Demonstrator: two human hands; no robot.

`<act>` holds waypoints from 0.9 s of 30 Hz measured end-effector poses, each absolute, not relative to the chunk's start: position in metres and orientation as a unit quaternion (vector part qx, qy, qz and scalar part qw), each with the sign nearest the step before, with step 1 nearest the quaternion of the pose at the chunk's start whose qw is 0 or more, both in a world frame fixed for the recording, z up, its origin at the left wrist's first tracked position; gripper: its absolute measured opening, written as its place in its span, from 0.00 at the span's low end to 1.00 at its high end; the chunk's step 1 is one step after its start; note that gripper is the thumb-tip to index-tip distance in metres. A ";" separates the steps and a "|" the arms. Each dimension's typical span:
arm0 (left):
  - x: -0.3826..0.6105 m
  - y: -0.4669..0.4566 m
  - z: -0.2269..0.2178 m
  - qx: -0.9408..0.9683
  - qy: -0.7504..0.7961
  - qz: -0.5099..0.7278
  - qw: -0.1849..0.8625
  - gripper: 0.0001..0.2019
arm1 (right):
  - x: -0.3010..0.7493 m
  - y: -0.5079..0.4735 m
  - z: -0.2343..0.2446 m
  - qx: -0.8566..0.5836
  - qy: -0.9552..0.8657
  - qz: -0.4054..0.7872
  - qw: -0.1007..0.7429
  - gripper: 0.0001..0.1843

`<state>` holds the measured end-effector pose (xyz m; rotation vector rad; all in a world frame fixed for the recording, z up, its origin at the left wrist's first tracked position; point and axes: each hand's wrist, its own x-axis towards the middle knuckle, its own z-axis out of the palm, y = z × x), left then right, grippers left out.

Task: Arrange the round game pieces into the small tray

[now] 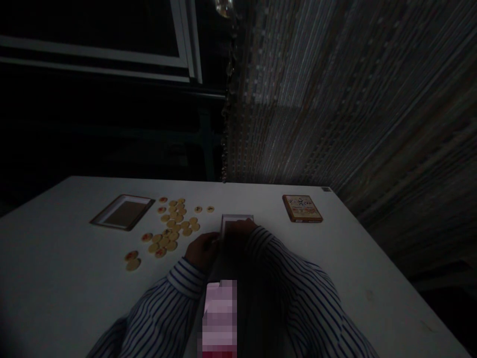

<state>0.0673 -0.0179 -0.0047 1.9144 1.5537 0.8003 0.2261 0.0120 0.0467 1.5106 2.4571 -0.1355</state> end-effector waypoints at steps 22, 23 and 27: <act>0.067 -0.018 -0.005 0.703 0.579 0.304 0.280 0.12 | 0.219 0.011 0.054 0.521 0.841 -0.057 0.139 0.15; 0.067 -0.018 -0.005 0.703 0.578 0.307 0.281 0.12 | 0.219 0.010 0.054 0.520 0.841 -0.057 0.137 0.15; 0.067 -0.018 -0.005 0.703 0.577 0.308 0.281 0.12 | 0.218 0.008 0.056 0.519 0.843 -0.058 0.129 0.16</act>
